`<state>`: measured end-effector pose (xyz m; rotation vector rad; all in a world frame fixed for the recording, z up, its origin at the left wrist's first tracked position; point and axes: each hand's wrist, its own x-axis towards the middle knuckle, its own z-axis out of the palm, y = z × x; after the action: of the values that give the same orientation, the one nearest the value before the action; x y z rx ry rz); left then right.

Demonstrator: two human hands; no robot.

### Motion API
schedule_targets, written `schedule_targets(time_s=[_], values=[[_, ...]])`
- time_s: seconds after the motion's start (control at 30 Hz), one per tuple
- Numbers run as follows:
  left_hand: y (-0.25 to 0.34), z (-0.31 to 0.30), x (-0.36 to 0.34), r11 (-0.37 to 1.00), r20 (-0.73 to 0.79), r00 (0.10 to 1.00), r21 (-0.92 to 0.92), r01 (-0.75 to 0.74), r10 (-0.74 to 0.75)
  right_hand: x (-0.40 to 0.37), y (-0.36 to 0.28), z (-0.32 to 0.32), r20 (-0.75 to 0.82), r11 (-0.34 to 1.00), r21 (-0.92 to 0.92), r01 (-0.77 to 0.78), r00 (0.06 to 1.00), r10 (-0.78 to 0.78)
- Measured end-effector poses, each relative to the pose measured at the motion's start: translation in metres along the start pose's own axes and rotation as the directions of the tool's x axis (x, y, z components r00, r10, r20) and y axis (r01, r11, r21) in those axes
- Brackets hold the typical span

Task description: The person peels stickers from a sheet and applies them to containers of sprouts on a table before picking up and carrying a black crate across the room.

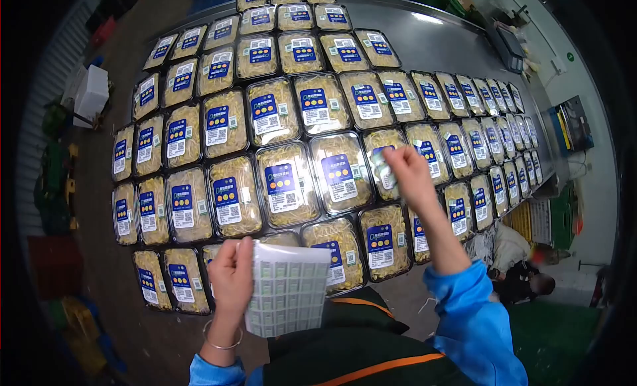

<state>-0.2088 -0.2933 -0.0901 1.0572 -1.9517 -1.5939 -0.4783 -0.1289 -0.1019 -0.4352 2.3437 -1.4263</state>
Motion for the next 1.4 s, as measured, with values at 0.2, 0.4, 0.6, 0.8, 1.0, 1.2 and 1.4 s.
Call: schedule_targets(time_s=[0.2,0.4,0.6,0.8,1.0,1.2,1.4], values=[[0.005,-0.020,-0.017,0.998,-0.063,0.998,0.055,0.019,-0.016,0.093,0.101,0.005,-0.047,0.871,-0.486,-0.078,0.997,0.063],[-0.023,-0.060,-0.032,0.999,-0.179,0.984,0.044,0.011,-0.003,0.035,0.057,-0.038,0.007,0.944,-0.325,-0.058,0.998,0.063],[-0.036,-0.073,-0.031,0.999,-0.208,0.978,-0.046,0.002,-0.011,-0.083,0.108,0.014,0.050,0.954,-0.092,-0.287,0.955,0.292],[-0.038,-0.089,-0.030,0.999,-0.202,0.978,-0.008,-0.050,0.048,-0.103,0.085,0.015,0.032,0.973,-0.163,-0.162,0.985,0.169],[-0.040,-0.111,-0.047,0.996,-0.139,0.989,-0.067,-0.054,0.044,-0.123,0.059,0.117,0.272,0.986,-0.154,0.058,0.962,-0.014],[-0.049,-0.138,-0.056,0.994,-0.132,0.991,-0.113,-0.006,-0.010,-0.083,0.044,0.083,0.227,0.980,-0.167,0.111,0.971,-0.072],[-0.039,-0.131,-0.052,0.985,0.094,0.991,-0.133,0.113,-0.101,0.038,0.023,0.093,0.289,0.989,-0.080,0.121,0.953,-0.093]])
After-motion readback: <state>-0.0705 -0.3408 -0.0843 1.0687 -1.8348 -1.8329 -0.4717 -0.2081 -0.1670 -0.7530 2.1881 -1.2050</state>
